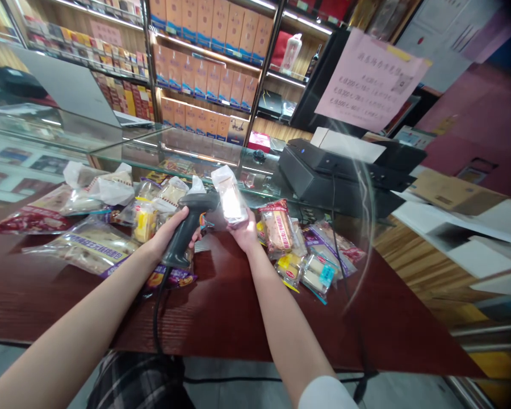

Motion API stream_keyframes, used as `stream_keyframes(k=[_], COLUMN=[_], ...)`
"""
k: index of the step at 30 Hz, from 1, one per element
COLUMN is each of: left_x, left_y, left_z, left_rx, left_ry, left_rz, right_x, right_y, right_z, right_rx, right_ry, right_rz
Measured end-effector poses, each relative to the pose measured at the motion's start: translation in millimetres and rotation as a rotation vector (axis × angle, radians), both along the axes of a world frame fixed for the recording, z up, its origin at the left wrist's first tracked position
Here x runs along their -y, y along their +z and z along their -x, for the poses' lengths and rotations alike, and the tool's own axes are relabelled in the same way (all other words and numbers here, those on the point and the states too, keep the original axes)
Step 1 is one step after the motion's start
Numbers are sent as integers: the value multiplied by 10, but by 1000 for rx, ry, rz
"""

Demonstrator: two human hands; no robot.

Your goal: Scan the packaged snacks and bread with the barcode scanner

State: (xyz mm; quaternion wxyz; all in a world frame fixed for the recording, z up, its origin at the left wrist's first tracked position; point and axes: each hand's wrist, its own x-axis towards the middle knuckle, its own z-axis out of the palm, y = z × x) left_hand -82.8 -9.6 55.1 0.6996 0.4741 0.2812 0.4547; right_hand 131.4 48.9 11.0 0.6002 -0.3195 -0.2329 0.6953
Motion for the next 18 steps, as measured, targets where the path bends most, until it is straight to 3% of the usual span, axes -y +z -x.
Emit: stream_keyframes(k=[18], left_x=[-49], left_y=[-49], left_z=[5], left_rx=[-17], left_ry=[15], left_rz=[-12], right_x=[-22], right_y=[-70], right_z=[34], right_rx=[110], right_ry=[6], right_rz=[-22])
